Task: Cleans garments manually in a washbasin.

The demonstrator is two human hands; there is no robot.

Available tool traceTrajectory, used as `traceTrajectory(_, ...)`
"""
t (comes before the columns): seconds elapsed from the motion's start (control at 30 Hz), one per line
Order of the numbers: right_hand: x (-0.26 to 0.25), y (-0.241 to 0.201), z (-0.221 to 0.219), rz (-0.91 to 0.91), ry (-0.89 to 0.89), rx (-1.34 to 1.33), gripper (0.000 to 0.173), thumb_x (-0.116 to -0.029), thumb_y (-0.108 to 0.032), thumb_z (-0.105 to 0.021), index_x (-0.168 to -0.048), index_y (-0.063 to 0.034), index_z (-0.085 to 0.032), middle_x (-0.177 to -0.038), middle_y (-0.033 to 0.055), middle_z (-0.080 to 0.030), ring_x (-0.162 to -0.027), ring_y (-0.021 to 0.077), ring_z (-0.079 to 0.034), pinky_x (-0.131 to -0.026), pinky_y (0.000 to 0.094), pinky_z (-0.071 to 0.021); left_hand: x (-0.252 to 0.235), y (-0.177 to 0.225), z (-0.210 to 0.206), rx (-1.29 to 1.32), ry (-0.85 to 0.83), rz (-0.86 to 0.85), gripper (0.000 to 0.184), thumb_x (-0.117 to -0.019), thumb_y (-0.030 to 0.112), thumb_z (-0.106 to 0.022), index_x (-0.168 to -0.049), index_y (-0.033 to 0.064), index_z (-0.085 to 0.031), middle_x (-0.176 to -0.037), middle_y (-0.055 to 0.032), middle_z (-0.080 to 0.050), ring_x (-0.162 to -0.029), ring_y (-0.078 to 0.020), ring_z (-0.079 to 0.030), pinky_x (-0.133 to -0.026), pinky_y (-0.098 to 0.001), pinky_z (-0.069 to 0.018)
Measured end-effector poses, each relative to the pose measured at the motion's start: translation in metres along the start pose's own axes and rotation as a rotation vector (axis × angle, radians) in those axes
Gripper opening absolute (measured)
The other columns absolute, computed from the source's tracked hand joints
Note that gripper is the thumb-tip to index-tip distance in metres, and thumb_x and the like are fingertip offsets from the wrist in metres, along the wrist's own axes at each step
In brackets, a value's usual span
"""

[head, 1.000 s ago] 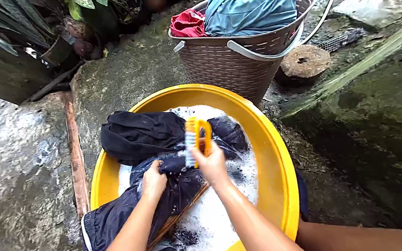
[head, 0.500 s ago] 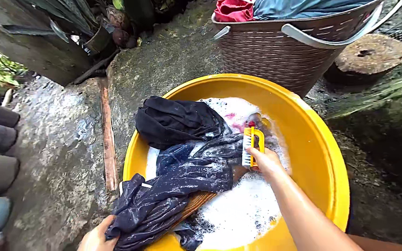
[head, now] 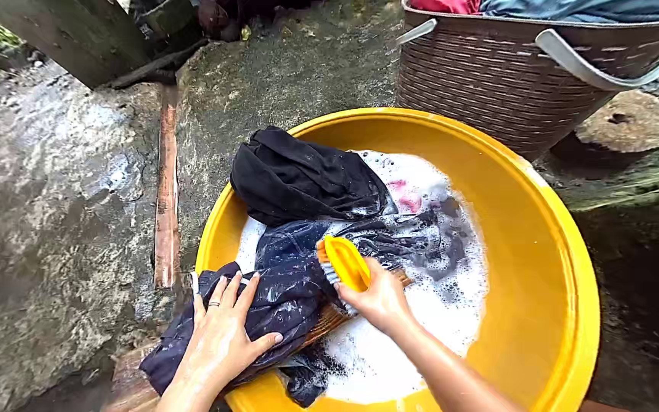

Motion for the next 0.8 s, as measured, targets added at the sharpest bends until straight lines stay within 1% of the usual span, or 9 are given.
traceTrajectory(0.07,0.001,-0.029,0.042,0.138,0.007,-0.015,0.048,-0.0856,-0.036,-0.081,-0.119,-0.0061,-0.064,-0.088,0.0124,-0.069,-0.079,0.0277,-0.069,-0.071,0.0540,-0.0568,0.000,0.000,0.006,-0.010,0.027,-0.006,0.110,-0.0669,0.077,-0.073,-0.158,0.0225,-0.043,-0.163,-0.0151,-0.039,-0.151,-0.0428,-0.032,-0.116,-0.0760,-0.0185)
traceTrajectory(0.2,0.022,-0.079,0.143,0.457,0.226,-0.184,0.029,-0.0835,-0.028,-0.073,-0.107,-0.0123,-0.067,-0.072,-0.0041,-0.064,-0.057,0.0066,-0.061,-0.051,0.0282,-0.0538,-0.004,0.006,0.008,-0.009,-0.013,-0.022,0.112,-0.0652,0.071,-0.081,-0.159,0.0252,-0.041,-0.161,-0.0156,-0.041,-0.150,-0.0433,-0.033,-0.117,-0.0756,-0.0159)
traceTrajectory(0.3,0.017,-0.068,0.186,0.464,0.422,-0.150,0.035,-0.0811,-0.032,-0.074,-0.110,-0.0144,-0.064,-0.077,-0.0110,-0.062,-0.062,-0.0020,-0.061,-0.057,0.0204,-0.0556,-0.010,0.028,0.005,0.018,-0.096,-0.071,0.108,-0.0688,0.070,-0.080,-0.159,0.0263,-0.041,-0.159,-0.0145,-0.044,-0.151,-0.0404,-0.033,-0.118,-0.0752,-0.0126)
traceTrajectory(0.4,-0.019,-0.003,0.178,0.172,0.505,-0.042,0.046,-0.0874,-0.029,-0.078,-0.118,0.0013,-0.063,-0.093,0.0192,-0.066,-0.082,0.0312,-0.066,-0.074,0.0563,-0.0541,-0.010,0.058,-0.015,0.044,-0.299,-0.105,0.107,-0.0758,0.066,-0.079,-0.163,0.0288,-0.030,-0.165,-0.0155,-0.033,-0.153,-0.0385,-0.029,-0.120,-0.0726,-0.0120)
traceTrajectory(0.47,-0.031,0.048,0.153,-0.041,0.519,-0.010,0.053,-0.0903,-0.031,-0.080,-0.124,0.0050,-0.060,-0.106,0.0327,-0.066,-0.100,0.0487,-0.065,-0.085,0.0721,-0.0476,-0.010,0.068,-0.030,0.062,-0.403,-0.131,0.093,-0.0875,0.041,-0.078,-0.164,0.0330,-0.025,-0.163,-0.0194,-0.034,-0.149,-0.0395,-0.035,-0.119,-0.0655,-0.0250)
traceTrajectory(0.53,-0.032,0.095,0.128,-0.201,0.592,-0.121,0.056,-0.0931,-0.034,-0.077,-0.128,0.0067,-0.060,-0.116,0.0343,-0.064,-0.112,0.0496,-0.062,-0.094,0.0705,-0.0455,-0.009,0.066,-0.030,0.091,-0.329,-0.153,0.081,-0.0880,0.010,-0.072,-0.158,0.0367,-0.040,-0.150,-0.0203,-0.050,-0.136,-0.0402,-0.051,-0.109,-0.0589,-0.0414)
traceTrajectory(0.6,-0.025,0.128,0.104,-0.354,0.682,-0.341,0.060,-0.0957,-0.036,-0.073,-0.133,0.0078,-0.057,-0.124,0.0308,-0.063,-0.119,0.0425,-0.060,-0.101,0.0612,-0.0457,-0.004,0.051,-0.011,0.145,-0.121,-0.185,0.068,-0.0838,-0.001,-0.070,-0.141,0.0355,-0.063,-0.130,-0.0168,-0.065,-0.116,-0.0372,-0.065,-0.094,-0.0563,-0.0539)
traceTrajectory(0.73,-0.017,0.158,0.080,-0.539,0.770,-0.400,0.070,-0.0928,-0.036,-0.077,-0.139,0.0094,-0.050,-0.136,0.0294,-0.058,-0.131,0.0375,-0.055,-0.111,0.0511,-0.0429,0.022,0.007,0.044,0.215,0.179,-0.213,0.048,-0.0768,0.018,-0.055,-0.113,0.0365,-0.079,-0.093,0.0036,-0.070,-0.082,-0.0161,-0.069,-0.067,-0.0464,-0.0583)
traceTrajectory(0.8,-0.018,0.168,0.071,-0.583,0.704,-0.262,0.077,-0.0944,-0.038,-0.074,-0.146,0.0103,-0.042,-0.143,0.0308,-0.053,-0.137,0.0386,-0.051,-0.115,0.0499,-0.0406,0.032,-0.012,0.049,0.194,0.087,-0.111,0.048,-0.0755,0.022,-0.056,-0.116,0.0340,-0.078,-0.099,0.0007,-0.071,-0.088,-0.0193,-0.070,-0.070,-0.0500,-0.0576)
Point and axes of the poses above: each hand's wrist, its own x-axis away from the middle knuckle, its own z-axis out of the back of the hand, y = z × x, the point moved 8 cm from there along -x, towards the middle knuckle
